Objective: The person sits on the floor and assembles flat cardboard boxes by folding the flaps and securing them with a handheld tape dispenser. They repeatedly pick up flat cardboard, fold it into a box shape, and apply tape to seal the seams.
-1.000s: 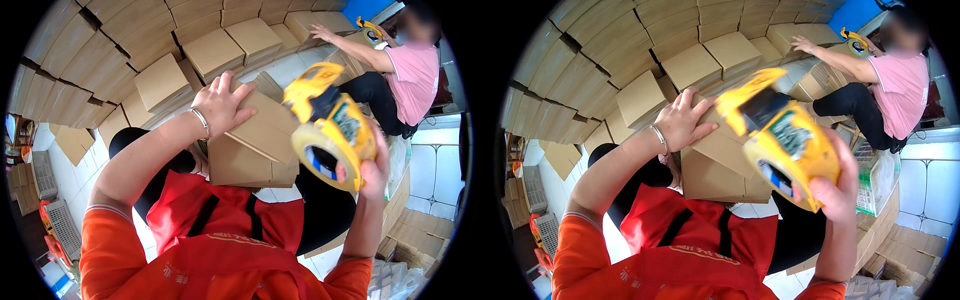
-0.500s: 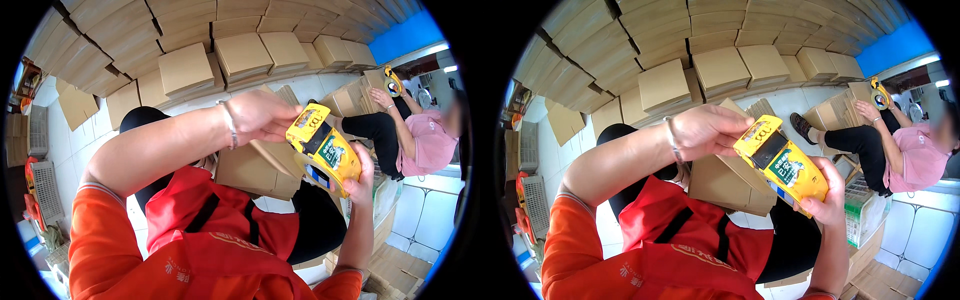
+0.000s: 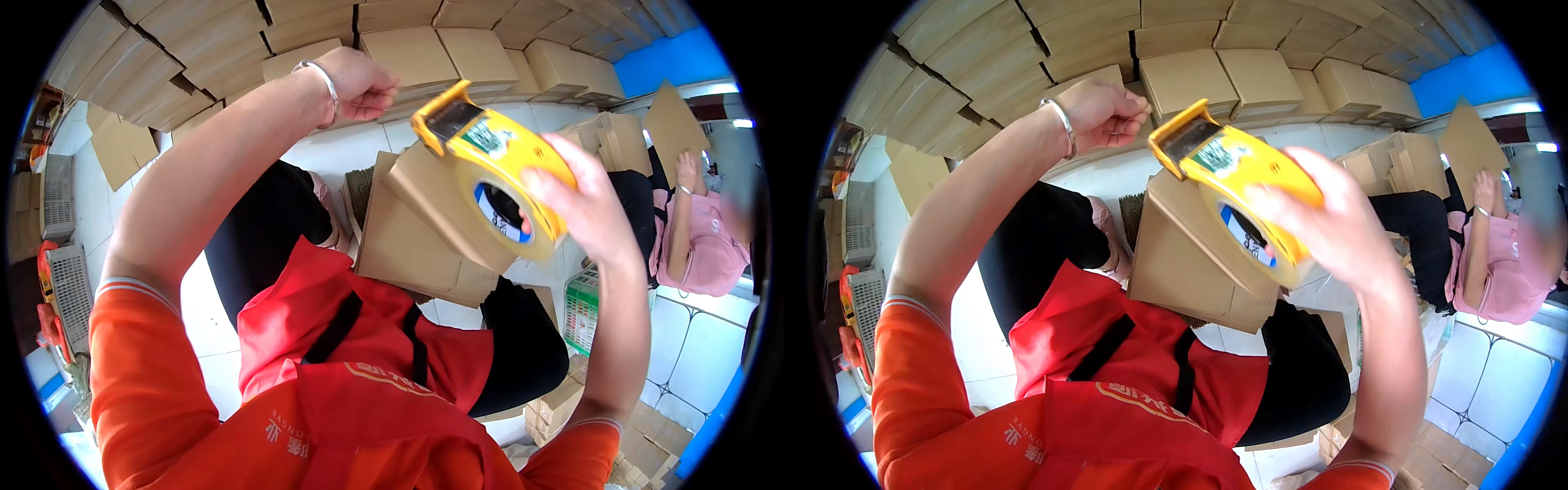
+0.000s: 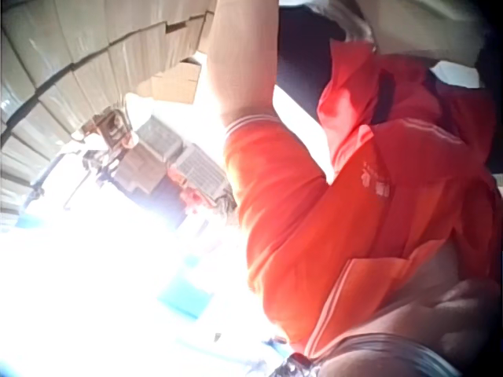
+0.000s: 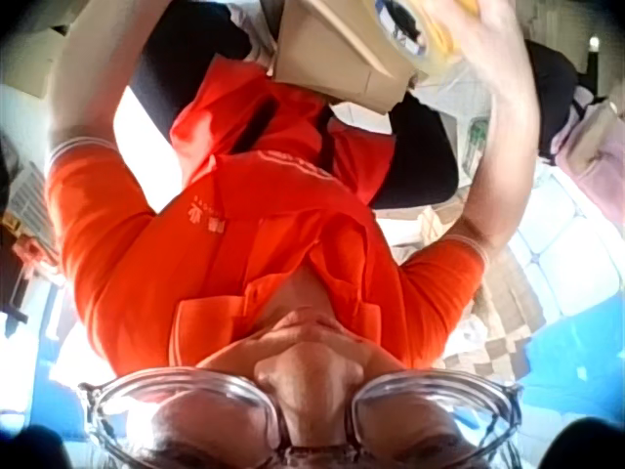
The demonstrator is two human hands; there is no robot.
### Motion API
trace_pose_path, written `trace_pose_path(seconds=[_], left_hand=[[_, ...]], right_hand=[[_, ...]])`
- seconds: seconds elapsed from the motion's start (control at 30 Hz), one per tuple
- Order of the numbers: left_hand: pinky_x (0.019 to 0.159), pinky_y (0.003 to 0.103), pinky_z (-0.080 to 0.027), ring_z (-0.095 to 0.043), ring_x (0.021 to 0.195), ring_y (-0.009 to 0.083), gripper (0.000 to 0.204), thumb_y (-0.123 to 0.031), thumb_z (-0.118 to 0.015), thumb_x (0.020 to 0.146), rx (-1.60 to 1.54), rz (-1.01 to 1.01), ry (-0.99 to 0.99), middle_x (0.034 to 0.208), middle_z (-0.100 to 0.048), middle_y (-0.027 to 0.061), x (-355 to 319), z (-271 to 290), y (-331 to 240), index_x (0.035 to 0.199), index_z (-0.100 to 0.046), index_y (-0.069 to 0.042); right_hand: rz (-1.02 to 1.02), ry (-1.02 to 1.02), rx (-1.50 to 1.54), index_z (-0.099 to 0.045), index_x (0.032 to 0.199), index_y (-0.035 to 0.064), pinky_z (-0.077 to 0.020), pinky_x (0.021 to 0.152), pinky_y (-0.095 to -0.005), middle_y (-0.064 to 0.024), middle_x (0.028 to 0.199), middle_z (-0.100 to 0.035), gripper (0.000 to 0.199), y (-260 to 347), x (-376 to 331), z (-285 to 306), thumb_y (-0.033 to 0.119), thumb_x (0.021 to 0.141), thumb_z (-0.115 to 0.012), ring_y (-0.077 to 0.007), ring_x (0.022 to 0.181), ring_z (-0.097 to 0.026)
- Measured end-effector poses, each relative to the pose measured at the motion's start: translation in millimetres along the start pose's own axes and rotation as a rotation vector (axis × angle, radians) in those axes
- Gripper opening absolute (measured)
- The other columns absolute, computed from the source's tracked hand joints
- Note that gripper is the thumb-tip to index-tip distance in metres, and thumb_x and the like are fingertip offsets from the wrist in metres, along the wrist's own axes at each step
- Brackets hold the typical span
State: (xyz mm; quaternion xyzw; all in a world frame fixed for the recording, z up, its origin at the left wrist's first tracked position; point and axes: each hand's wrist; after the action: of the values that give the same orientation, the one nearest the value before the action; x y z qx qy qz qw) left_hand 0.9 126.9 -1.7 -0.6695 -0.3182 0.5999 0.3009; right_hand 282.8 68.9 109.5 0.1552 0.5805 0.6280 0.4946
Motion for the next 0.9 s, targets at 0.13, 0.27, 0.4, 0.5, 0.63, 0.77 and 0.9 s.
trace_pose_path(seconds=[0.13, 0.27, 0.4, 0.5, 0.63, 0.77, 0.9], left_hand=[[0.07, 0.034, -0.055, -0.063, 0.072, 0.0188, 0.016, -0.018, -0.063, 0.093, 0.351, 0.105, -0.038, 0.089, -0.067, 0.0082, 46, -16, 52, 0.102, -0.068, -0.006], [0.08, 0.039, -0.054, -0.064, 0.088, 0.0262, 0.031, -0.021, -0.063, 0.091, 0.794, 0.077, 0.2, 0.104, -0.067, 0.0127, 66, -51, 106, 0.118, -0.062, -0.004], [0.086, 0.039, -0.052, -0.063, 0.1, 0.0307, 0.042, -0.022, -0.062, 0.089, 1.076, -0.013, 0.265, 0.113, -0.065, 0.0161, 86, -47, 130, 0.125, -0.056, -0.002], [0.091, 0.039, -0.05, -0.062, 0.109, 0.034, 0.05, -0.022, -0.062, 0.087, 1.26, -0.083, 0.319, 0.119, -0.064, 0.0187, 102, -40, 158, 0.131, -0.052, -0.001], [0.089, 0.042, -0.051, -0.063, 0.11, 0.0364, 0.049, -0.022, -0.062, 0.083, 1.389, -0.283, 0.528, 0.117, -0.065, 0.0237, 102, -22, 134, 0.124, -0.055, 0.004], [0.101, 0.034, -0.042, -0.057, 0.116, 0.0254, 0.08, -0.037, -0.085, 0.065, 0.817, -0.246, 0.801, 0.119, -0.064, 0.0141, 38, 9, 37, 0.132, -0.056, -0.005], [0.101, 0.032, -0.041, -0.054, 0.114, 0.0185, 0.077, -0.019, -0.091, 0.064, 0.571, -0.127, 0.737, 0.125, -0.061, 0.0078, 25, -10, 44, 0.131, -0.056, -0.004]], right_hand=[[-0.123, 0.063, -0.167, -0.063, 0.106, -0.0025, -0.0468, 0.061, -0.0205, -0.0015, 0.084, -0.064, 0.039, 23, 42, -9, 0.033, 0.09, -0.07, -0.0037, 0.072, -0.057], [-0.154, 0.09, -0.201, -0.062, 0.104, -0.0049, -0.0467, 0.059, -0.021, -0.0039, 0.083, -0.065, 0.044, 27, 53, -13, 0.036, 0.089, -0.071, -0.0055, 0.072, -0.059], [-0.181, 0.084, -0.144, -0.061, 0.105, -0.0056, -0.0482, 0.059, -0.0225, -0.0063, 0.085, -0.066, 0.044, 29, 52, -18, 0.034, 0.088, -0.072, -0.007, 0.073, -0.061], [-0.157, 0.064, -0.161, -0.06, 0.106, -0.0063, -0.0494, 0.06, -0.0232, -0.0077, 0.086, -0.066, 0.045, 24, 53, -17, 0.032, 0.087, -0.073, -0.0082, 0.072, -0.061], [-0.141, 0.073, -0.227, -0.059, 0.107, -0.0075, -0.0497, 0.059, -0.0234, -0.0092, 0.083, -0.066, 0.049, 24, 55, -16, 0.035, 0.087, -0.073, -0.0094, 0.07, -0.062], [-0.108, 0.075, -0.201, -0.056, 0.108, -0.0087, -0.0486, 0.05, -0.026, -0.0115, 0.08, -0.065, 0.05, 17, 53, -12, 0.034, 0.087, -0.07, -0.012, 0.06, -0.062], [-0.21, 0.13, -0.134, -0.053, 0.109, -0.0045, -0.0493, 0.057, -0.0264, -0.01, 0.084, -0.064, 0.037, 24, 54, -12, 0.027, 0.094, -0.065, -0.0126, 0.061, -0.061]])
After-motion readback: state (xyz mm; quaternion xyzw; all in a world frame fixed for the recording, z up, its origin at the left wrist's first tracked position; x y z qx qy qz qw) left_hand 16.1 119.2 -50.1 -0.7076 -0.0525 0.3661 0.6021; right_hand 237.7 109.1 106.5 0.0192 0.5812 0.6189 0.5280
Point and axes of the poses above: each hand's wrist, its own x-axis towards the middle knuckle, its own z-axis out of the back of the hand, y = z × x
